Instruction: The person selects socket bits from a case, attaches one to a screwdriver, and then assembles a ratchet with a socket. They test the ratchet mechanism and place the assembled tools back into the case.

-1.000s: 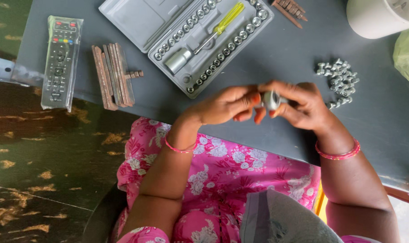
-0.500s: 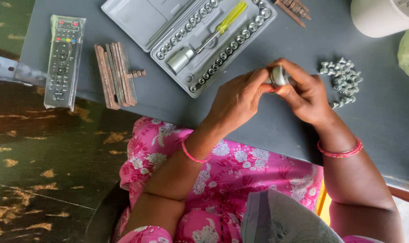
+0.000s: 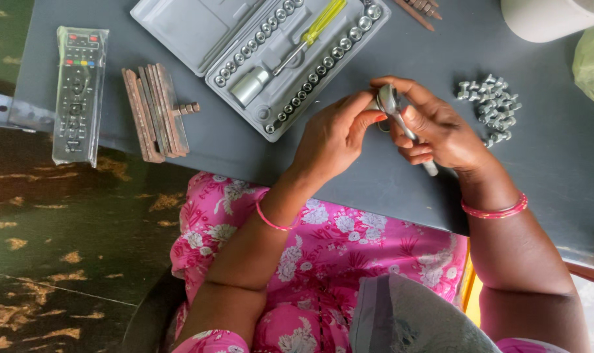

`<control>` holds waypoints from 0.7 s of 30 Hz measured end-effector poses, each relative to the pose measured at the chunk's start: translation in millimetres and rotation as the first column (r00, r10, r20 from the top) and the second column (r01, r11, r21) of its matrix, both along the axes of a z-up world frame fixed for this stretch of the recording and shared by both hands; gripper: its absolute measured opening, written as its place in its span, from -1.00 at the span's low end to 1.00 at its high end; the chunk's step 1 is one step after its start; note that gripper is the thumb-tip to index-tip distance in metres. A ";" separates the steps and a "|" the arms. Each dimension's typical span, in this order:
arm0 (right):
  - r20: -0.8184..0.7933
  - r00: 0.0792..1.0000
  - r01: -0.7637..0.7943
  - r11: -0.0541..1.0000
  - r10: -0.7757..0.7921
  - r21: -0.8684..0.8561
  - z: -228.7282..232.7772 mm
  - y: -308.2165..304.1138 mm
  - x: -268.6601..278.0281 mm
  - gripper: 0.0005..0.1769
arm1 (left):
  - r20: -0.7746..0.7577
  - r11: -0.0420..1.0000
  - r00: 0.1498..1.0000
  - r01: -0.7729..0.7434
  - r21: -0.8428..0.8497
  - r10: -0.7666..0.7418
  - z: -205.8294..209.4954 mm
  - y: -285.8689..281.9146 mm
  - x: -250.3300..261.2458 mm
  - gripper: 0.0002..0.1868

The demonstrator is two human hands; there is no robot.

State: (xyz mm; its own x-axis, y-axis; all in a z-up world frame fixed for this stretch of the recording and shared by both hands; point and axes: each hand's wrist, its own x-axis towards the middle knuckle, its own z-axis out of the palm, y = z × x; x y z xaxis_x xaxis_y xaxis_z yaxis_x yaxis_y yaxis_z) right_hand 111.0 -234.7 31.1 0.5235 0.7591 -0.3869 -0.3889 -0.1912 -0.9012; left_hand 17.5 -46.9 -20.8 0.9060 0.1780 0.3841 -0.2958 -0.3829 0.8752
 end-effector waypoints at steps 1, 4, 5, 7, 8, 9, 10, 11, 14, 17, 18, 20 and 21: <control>-0.002 1.000 -0.003 1.000 0.003 0.023 -0.7 2.6 -1.4 -0.31 | 0.049 0.994 0.997 -0.063 0.088 0.059 1.0 -2.2 0.4 -0.76; -0.048 0.999 0.026 0.996 -0.022 0.082 -7.3 12.2 -7.2 -0.35 | 0.107 0.929 0.979 -0.200 0.311 0.174 5.0 -5.1 -0.6 -0.67; -0.089 0.994 0.065 0.993 -0.057 0.095 -9.9 14.4 -9.9 -0.38 | 0.112 0.896 0.972 -0.233 0.379 0.205 6.5 -5.3 -0.5 -0.65; -0.100 0.990 0.114 0.989 -0.104 0.092 -13.4 16.7 -14.7 -0.45 | 0.150 0.863 0.958 -0.286 0.416 0.245 9.2 -5.5 -1.6 -0.66; -0.064 0.991 0.126 0.989 -0.121 0.081 -14.2 17.1 -16.5 -0.48 | 0.170 0.845 0.950 -0.310 0.435 0.261 10.4 -5.5 -2.0 -0.66; -0.029 0.990 0.139 0.988 -0.138 0.070 -14.6 17.7 -18.3 -0.51 | 0.166 0.845 0.950 -0.312 0.434 0.266 11.6 -5.4 -2.5 -0.66; 0.010 0.990 0.143 0.988 -0.144 0.065 -13.9 17.8 -19.8 -0.52 | 0.165 0.846 0.949 -0.313 0.432 0.268 12.7 -5.5 -2.6 -0.66; 0.048 0.988 0.147 0.987 -0.150 0.060 -12.6 17.8 -20.8 -0.52 | 0.163 0.846 0.949 -0.314 0.430 0.270 13.4 -5.4 -2.5 -0.66; 0.261 0.955 0.152 0.988 -0.142 -0.020 -8.3 18.8 -24.3 -0.51 | 0.166 0.858 0.956 -0.289 0.425 0.240 11.1 -6.0 -3.5 -0.66; 0.347 0.928 0.183 0.978 -0.138 -0.100 -4.0 21.2 -23.5 -0.48 | 0.164 0.883 0.971 -0.227 0.411 0.173 4.1 -7.0 -3.7 -0.70; 0.349 0.926 0.196 0.973 -0.144 -0.119 -2.7 21.2 -22.7 -0.46 | 0.177 0.899 0.972 -0.211 0.384 0.153 1.4 -8.0 -3.6 -0.71; 0.441 0.893 0.202 0.955 -0.087 -0.219 -1.0 19.8 -22.2 -0.49 | 0.202 0.926 0.972 -0.180 0.332 0.117 -4.2 -11.3 -2.8 -0.74; 0.483 0.874 0.205 0.941 -0.054 -0.267 -0.5 18.6 -22.3 -0.50 | 0.093 0.953 0.993 -0.098 0.286 0.074 -6.9 -12.6 -2.1 -0.74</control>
State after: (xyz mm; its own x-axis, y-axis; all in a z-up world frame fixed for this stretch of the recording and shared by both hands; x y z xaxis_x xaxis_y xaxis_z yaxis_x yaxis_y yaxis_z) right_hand 88.8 -216.2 30.6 0.7838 0.5578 -0.2728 0.0175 -0.4591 -0.8882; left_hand 15.4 -59.5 -27.7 0.8564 0.1247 0.5010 -0.3148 -0.6431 0.6981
